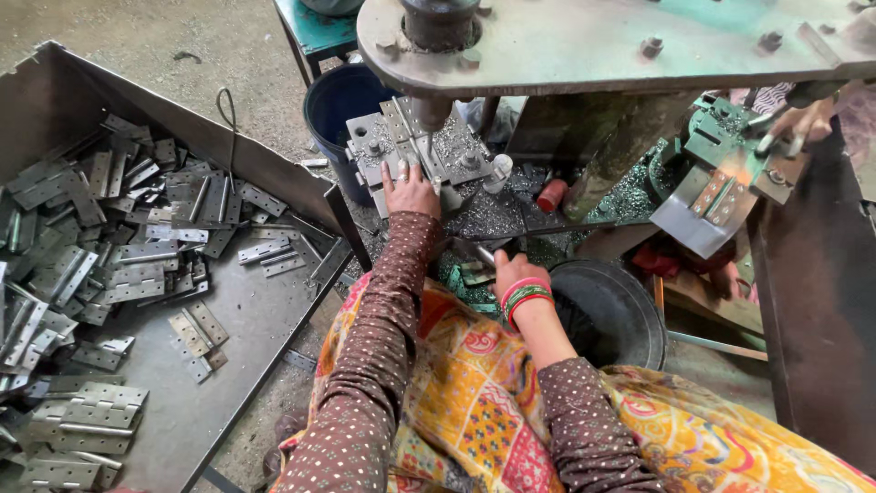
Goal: The person operates a drill press to process small metal plates. They pick up plates from a bin, place them under the drill, activate the machine, and then remove the processed plates.
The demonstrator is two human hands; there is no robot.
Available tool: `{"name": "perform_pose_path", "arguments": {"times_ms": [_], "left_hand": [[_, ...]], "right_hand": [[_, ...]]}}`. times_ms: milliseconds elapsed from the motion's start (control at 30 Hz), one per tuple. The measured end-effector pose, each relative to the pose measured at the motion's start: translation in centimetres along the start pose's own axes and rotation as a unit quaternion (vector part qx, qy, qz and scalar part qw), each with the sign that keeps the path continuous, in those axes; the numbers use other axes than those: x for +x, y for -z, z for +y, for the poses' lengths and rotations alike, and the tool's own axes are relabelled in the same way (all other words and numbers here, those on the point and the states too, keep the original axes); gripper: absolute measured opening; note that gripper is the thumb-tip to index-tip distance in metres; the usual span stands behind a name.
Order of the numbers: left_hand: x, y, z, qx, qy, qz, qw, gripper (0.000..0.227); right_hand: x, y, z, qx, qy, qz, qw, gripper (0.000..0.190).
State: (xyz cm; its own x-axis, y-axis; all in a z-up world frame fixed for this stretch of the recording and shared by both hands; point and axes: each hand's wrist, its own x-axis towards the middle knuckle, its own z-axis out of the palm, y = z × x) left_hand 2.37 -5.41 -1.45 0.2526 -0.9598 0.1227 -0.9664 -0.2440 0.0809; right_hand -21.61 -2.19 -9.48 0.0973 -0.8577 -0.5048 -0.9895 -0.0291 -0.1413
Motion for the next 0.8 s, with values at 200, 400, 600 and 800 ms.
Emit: {"name": "perform_pose_path", "arguments": {"times_ms": [200, 400, 600, 800], "left_hand": [[0.0, -0.4, 0.0, -0.003, 0.004, -0.017, 1.000, 0.020], [-0.3, 0.7, -0.4, 0.018, -0.002, 0.013, 1.000, 0.021], [-1.2, -0.2, -0.4, -0.010, -0.008, 0.036, 0.999, 0.024], [-1.0, -1.1, -0.7, -0.015, -0.003, 0.058, 0.998, 0.025]], "right_hand": [[0.9, -2.1, 0.7, 0.208, -0.090, -0.006, 0.974, 0.056], [-2.9, 1.6, -1.6, -0.152, 0.084, 0.093, 0.980, 0.038], [-1.6, 1.0, -1.7, -0.134, 0.062, 0.029, 0.989, 0.057], [2.7, -4.2, 0.5, -0.007, -0.031, -0.079, 0.996, 0.051]]}}
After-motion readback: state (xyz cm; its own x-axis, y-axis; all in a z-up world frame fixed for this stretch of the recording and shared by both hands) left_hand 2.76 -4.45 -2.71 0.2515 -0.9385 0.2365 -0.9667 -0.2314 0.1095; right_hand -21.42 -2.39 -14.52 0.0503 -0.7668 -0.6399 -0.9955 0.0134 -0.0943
